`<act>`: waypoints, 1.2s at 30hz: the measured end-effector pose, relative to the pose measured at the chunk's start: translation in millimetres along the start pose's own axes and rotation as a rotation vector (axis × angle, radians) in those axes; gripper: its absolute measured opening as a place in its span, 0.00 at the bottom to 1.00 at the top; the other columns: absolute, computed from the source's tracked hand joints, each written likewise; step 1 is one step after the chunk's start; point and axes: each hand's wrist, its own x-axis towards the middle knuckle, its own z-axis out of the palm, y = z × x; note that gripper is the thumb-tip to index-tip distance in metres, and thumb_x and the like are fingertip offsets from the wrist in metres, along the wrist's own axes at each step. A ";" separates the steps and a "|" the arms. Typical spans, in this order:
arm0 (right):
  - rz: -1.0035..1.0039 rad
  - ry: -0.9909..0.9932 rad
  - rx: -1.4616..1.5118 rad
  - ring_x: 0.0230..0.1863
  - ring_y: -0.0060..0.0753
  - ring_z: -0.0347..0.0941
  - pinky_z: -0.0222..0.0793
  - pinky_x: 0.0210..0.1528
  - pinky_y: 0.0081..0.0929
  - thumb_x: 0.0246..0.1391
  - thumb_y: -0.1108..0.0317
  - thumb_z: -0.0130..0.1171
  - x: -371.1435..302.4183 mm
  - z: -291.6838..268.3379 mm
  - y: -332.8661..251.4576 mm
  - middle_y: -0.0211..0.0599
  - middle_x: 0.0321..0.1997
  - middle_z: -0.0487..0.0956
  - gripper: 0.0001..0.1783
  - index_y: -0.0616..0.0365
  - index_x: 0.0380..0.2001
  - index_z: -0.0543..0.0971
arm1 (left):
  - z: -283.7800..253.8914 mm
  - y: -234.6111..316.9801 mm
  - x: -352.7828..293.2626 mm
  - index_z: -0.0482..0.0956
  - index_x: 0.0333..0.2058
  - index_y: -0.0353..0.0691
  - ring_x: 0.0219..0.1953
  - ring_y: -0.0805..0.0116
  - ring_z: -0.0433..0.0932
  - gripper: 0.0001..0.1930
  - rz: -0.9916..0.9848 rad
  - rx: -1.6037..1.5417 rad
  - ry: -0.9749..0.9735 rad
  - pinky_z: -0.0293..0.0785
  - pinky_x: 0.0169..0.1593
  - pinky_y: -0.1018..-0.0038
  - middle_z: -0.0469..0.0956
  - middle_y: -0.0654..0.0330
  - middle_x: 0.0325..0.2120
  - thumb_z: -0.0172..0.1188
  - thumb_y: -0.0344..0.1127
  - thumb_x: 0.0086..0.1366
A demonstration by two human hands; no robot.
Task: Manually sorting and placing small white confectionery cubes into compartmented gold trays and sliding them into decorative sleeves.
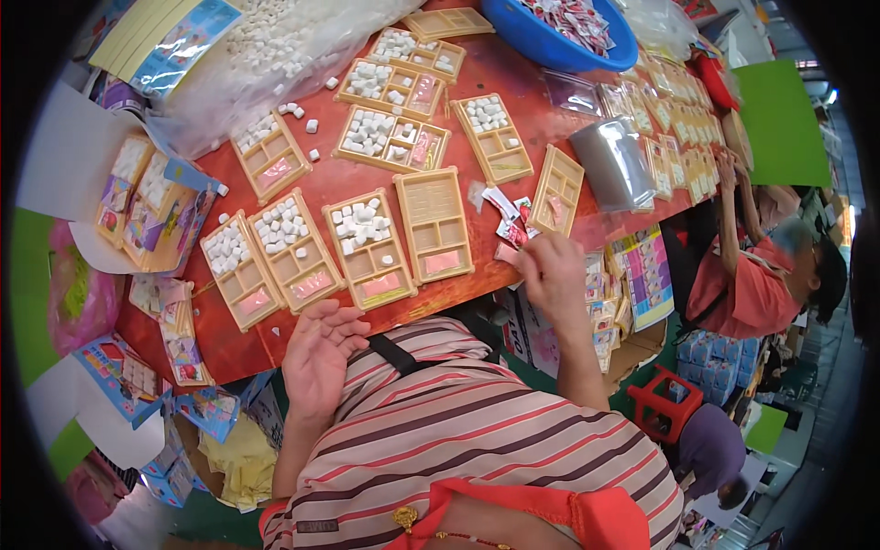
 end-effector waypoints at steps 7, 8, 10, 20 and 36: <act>-0.055 -0.034 -0.156 0.36 0.39 0.70 0.62 0.44 0.36 0.49 0.69 0.60 -2.4 12.2 -6.0 0.36 0.29 0.72 0.05 0.55 0.28 0.74 | -0.7 -0.5 5.9 0.66 0.54 0.32 0.46 0.51 0.77 0.18 -0.015 -0.011 -0.013 0.76 0.47 0.61 0.75 0.43 0.47 0.45 0.38 0.71; -0.056 -0.027 -0.165 0.36 0.39 0.70 0.62 0.44 0.36 0.49 0.69 0.60 -1.9 12.2 -4.5 0.36 0.29 0.72 0.05 0.55 0.28 0.74 | 0.4 0.2 5.6 0.66 0.53 0.32 0.46 0.52 0.78 0.17 -0.014 -0.006 -0.001 0.77 0.46 0.62 0.75 0.43 0.46 0.44 0.37 0.71; -0.032 -0.016 -0.066 0.36 0.39 0.71 0.62 0.44 0.36 0.49 0.70 0.60 -0.8 10.9 -1.7 0.37 0.29 0.72 0.04 0.55 0.28 0.75 | -0.8 0.1 4.9 0.66 0.52 0.32 0.45 0.52 0.78 0.17 -0.010 -0.005 0.005 0.77 0.45 0.63 0.75 0.43 0.45 0.43 0.37 0.71; 0.060 0.182 -0.003 0.35 0.38 0.73 0.63 0.43 0.36 0.50 0.72 0.60 59.4 8.3 30.0 0.35 0.29 0.75 0.04 0.55 0.30 0.77 | -7.9 -1.5 9.0 0.65 0.52 0.33 0.43 0.51 0.79 0.16 -0.021 -0.004 -0.007 0.80 0.41 0.62 0.76 0.42 0.45 0.43 0.36 0.71; -0.110 0.276 -0.114 0.39 0.36 0.72 0.60 0.49 0.36 0.50 0.72 0.58 78.3 20.3 48.3 0.35 0.37 0.76 0.06 0.54 0.34 0.78 | -6.1 -3.3 7.7 0.64 0.52 0.31 0.43 0.50 0.80 0.15 0.000 0.064 0.018 0.81 0.41 0.62 0.75 0.41 0.44 0.42 0.33 0.71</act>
